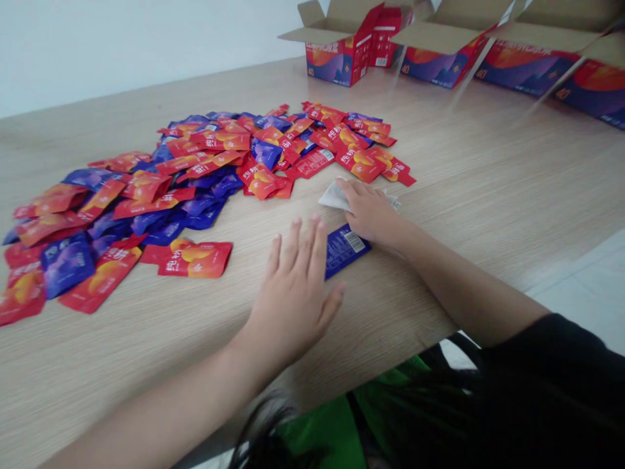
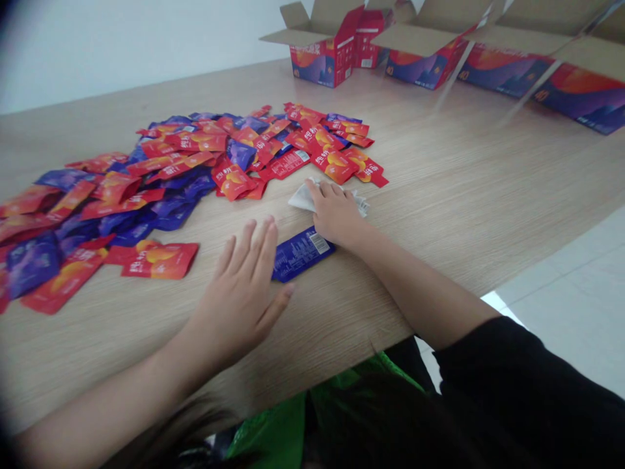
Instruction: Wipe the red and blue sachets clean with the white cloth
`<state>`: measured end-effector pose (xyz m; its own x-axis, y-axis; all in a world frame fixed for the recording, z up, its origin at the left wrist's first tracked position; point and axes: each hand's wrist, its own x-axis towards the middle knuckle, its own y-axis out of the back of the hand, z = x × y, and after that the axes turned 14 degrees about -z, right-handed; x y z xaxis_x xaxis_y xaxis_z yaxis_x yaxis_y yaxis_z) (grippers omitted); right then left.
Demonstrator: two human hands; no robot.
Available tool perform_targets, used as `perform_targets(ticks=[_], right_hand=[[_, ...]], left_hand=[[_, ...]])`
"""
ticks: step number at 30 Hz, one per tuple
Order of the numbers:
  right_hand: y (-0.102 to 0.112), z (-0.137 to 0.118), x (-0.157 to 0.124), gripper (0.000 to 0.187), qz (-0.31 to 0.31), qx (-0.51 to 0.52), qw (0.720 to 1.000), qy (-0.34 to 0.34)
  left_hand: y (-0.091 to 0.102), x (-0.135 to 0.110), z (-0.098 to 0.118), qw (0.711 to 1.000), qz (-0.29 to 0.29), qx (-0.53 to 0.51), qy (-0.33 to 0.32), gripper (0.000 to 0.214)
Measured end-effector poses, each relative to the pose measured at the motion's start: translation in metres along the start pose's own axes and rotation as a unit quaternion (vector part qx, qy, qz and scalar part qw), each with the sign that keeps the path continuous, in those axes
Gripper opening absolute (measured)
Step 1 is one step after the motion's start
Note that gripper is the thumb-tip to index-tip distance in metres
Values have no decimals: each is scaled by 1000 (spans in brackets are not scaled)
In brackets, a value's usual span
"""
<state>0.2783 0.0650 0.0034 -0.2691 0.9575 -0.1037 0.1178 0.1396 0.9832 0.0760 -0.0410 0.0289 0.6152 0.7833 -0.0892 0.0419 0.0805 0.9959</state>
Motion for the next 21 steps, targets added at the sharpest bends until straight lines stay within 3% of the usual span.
perform_targets(ticks=[3,6,9,16,21], right_hand=[[-2,0,2,67,4,-3,1000,-8],[-1,2,5,61,3,6,1000,-10],[2,5,7,53,10,30,999,-26],[-2,9,11,52,16,3,999,-48],[15,8,8,55,113,138,983,-38]], left_hand=[[-12,-15,-11,998,-56,2,-15,65],[-25,-22,-10,995,-95,2,16,64],[-29,-25,-2,996,-81,9,36,65],[-29,-37,9,997,-68,12,17,66],[-27,-35,6,997,-60,9,36,69]])
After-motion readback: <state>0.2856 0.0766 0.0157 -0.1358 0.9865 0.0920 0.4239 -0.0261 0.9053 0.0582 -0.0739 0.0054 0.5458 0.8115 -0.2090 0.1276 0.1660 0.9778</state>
